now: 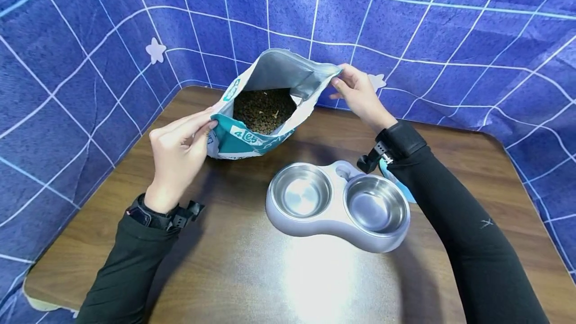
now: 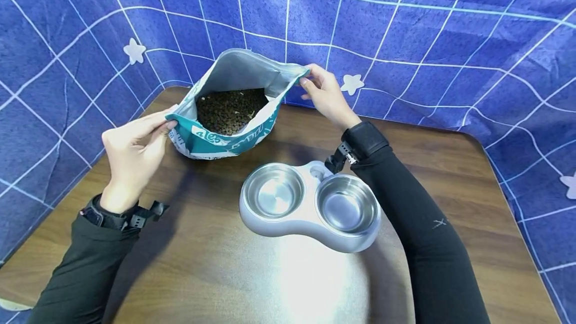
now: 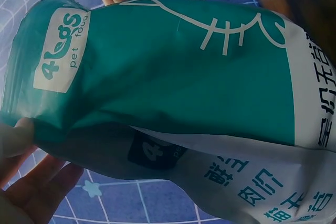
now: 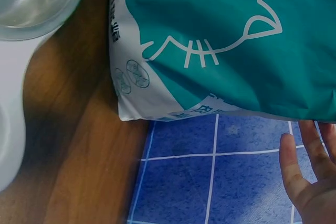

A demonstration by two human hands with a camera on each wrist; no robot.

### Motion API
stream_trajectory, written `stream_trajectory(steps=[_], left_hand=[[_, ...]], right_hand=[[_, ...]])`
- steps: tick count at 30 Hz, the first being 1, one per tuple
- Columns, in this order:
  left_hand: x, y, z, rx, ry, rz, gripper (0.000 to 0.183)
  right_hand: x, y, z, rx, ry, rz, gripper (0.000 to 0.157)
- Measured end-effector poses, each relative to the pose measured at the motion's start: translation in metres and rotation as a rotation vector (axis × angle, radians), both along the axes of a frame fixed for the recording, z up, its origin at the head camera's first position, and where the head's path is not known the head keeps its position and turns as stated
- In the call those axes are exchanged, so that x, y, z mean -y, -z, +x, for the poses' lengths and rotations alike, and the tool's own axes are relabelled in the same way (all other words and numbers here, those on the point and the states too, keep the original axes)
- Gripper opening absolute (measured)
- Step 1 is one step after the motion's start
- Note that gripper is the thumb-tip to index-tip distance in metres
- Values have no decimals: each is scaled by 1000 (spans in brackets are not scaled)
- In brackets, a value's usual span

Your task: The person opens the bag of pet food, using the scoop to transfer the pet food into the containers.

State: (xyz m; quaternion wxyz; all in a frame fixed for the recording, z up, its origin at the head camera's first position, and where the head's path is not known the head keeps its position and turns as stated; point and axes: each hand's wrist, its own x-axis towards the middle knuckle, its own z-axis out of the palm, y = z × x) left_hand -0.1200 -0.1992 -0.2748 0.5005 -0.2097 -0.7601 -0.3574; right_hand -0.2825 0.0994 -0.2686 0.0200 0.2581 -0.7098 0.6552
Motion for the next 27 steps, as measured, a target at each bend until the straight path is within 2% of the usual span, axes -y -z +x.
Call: stream_trajectory(steps=[6,18,27], left_hand=[[-2,6,5,-6,17,-28,13],[-7,14,12,-36,45,-45,11],[-8,22,17,-67,70,-11,13]], right_hand=[[-8,3,8,-7,2,67,16],[-19,10,18,9,-8,67,18],[-26,18,26,-24,-63,90,19]])
